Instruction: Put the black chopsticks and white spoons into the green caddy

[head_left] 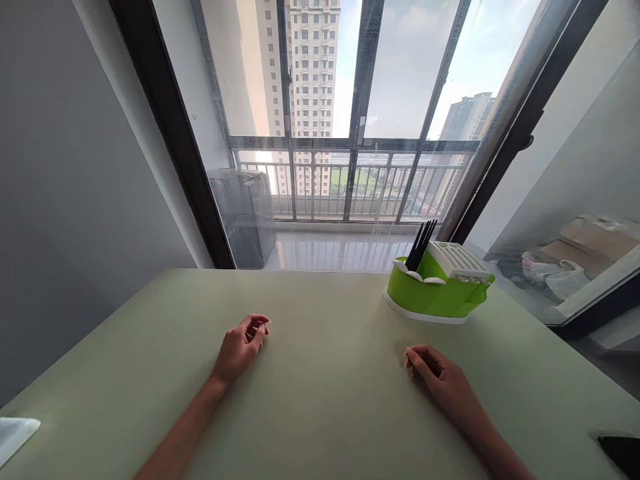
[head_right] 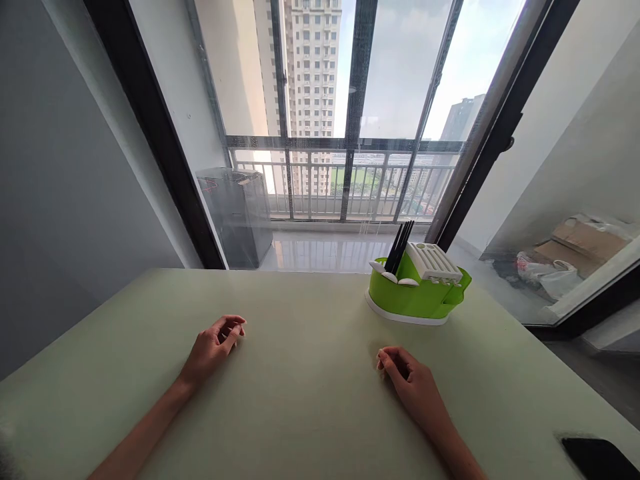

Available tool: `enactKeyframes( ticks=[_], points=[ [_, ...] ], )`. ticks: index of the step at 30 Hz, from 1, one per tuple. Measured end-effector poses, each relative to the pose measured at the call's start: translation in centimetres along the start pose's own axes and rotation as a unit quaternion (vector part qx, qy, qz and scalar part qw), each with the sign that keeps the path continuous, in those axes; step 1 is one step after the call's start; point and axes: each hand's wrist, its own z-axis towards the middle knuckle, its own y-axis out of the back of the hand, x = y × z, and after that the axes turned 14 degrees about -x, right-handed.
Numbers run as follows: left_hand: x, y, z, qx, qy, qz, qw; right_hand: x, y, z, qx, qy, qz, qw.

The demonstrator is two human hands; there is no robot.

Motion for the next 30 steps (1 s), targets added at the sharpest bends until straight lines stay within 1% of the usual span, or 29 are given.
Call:
enactKeyframes(
  ticks=[13, 30],
  points=[
    [-0.59, 0.12, -0.14, -0.011, 0.001, 0.006, 1.0, 0.18, -0.04, 0.0, -0.011, 0.014, -0.006, 1.0],
    [-0.23, 0.05, -0.1, -0.003, 0.0, 0.003, 1.0, -0.03, -0.11, 0.09, -0.01, 0.002, 0.005, 1.0]
  ],
)
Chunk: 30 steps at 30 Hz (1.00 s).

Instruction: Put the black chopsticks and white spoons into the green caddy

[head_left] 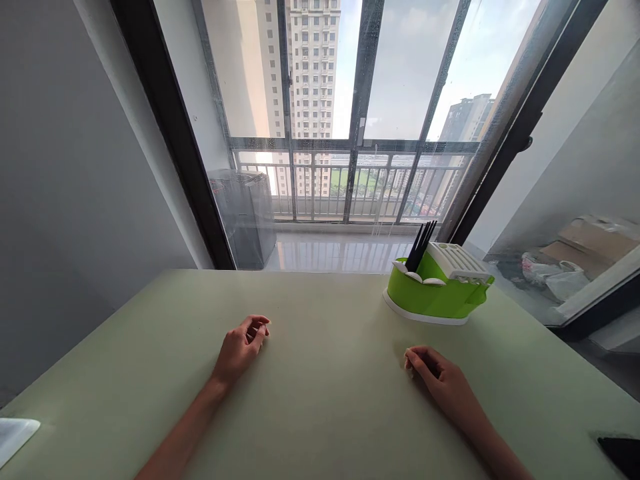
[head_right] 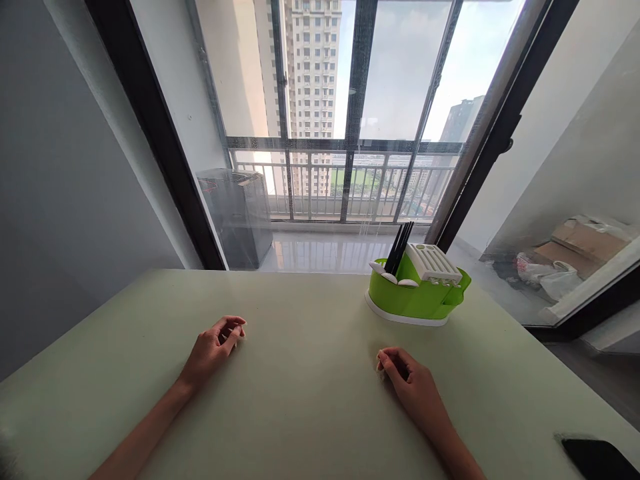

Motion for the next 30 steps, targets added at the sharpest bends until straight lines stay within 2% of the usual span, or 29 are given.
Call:
enactKeyframes(
  ticks=[30],
  points=[
    [0.09, -0.09, 0.06, 0.002, 0.0, 0.003, 1.0, 0.37, 0.05, -0.2, -0.001, 0.006, -0.022, 1.0]
  ],
)
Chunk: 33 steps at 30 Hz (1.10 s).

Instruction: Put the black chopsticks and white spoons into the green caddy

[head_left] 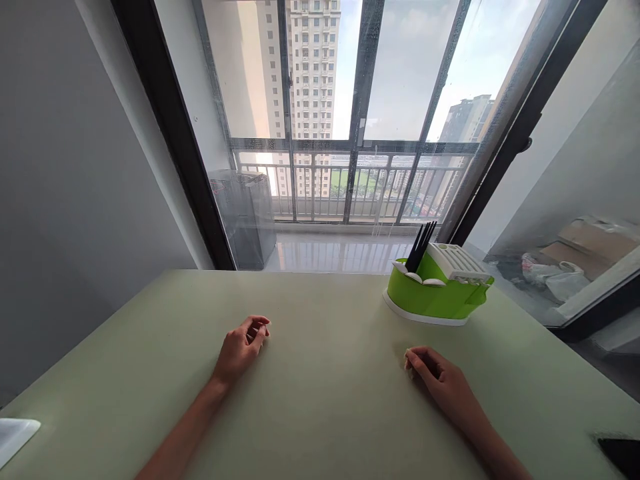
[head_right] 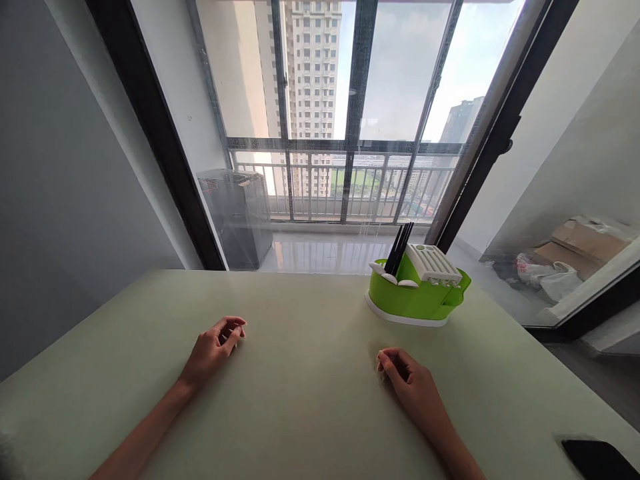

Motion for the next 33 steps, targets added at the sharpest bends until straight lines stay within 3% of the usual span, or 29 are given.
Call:
enactKeyframes(
  ticks=[33],
  points=[
    [-0.13, 0.13, -0.11, 0.001, -0.001, 0.0, 1.0, -0.6, -0.13, 0.14, 0.014, -0.012, 0.021, 1.0]
  ],
)
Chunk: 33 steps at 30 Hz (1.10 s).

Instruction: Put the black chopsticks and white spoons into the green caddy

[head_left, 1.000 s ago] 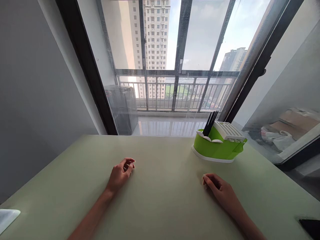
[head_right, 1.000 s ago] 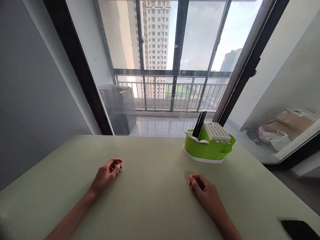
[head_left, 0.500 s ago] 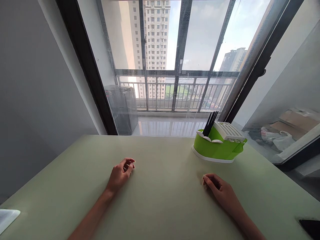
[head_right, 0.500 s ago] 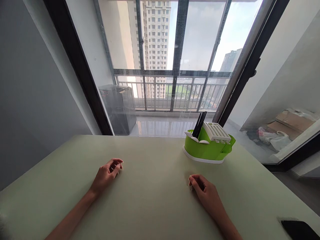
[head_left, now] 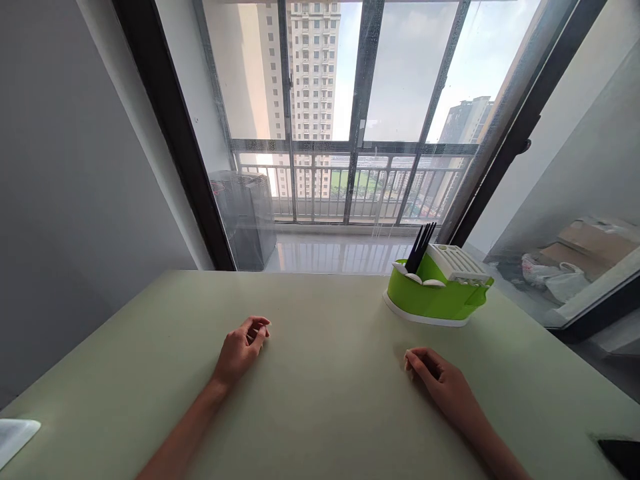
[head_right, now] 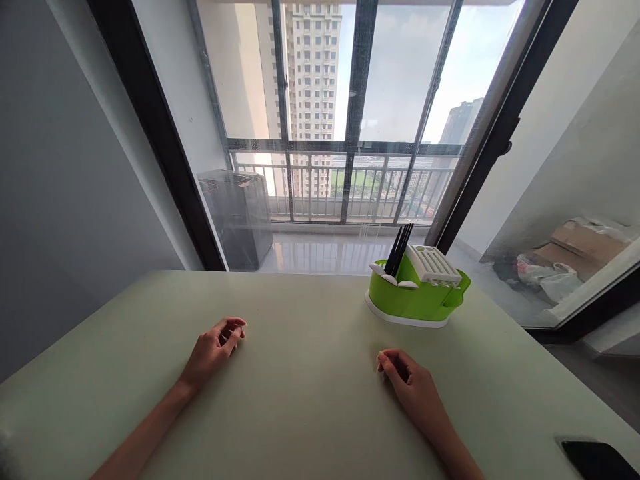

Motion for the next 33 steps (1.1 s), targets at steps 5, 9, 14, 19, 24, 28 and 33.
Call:
enactKeyframes(
  ticks=[5, 9, 14, 19, 24, 28, 33],
  points=[
    [0.2, 0.0, 0.0, 0.003, -0.001, 0.001, 1.0, 0.1, 0.0, 0.0, -0.004, 0.008, -0.004, 1.0],
    [0.5, -0.1, 0.1, -0.002, -0.004, 0.005, 1.0, 0.2, 0.0, 0.0, -0.008, 0.01, 0.003, 1.0],
    [0.6, -0.1, 0.1, -0.002, -0.006, 0.01, 1.0, 0.2, 0.0, 0.0, -0.006, 0.013, -0.005, 1.0],
    [0.4, 0.1, -0.1, -0.007, -0.015, 0.014, 1.0, 0.3, 0.0, 0.0, -0.01, 0.014, 0.002, 1.0],
    [0.4, 0.4, -0.5, 0.0, -0.01, 0.015, 1.0, 0.5, 0.0, -0.2, -0.012, 0.013, 0.018, 1.0],
    [0.2, 0.8, -1.4, 0.0, -0.012, 0.011, 1.0, 0.8, 0.1, -0.8, -0.023, 0.023, 0.026, 0.999],
    [-0.6, 1.5, -3.5, -0.006, -0.009, 0.01, 1.0, 1.0, 0.4, -2.7, -0.022, 0.034, 0.039, 0.998]
  ],
)
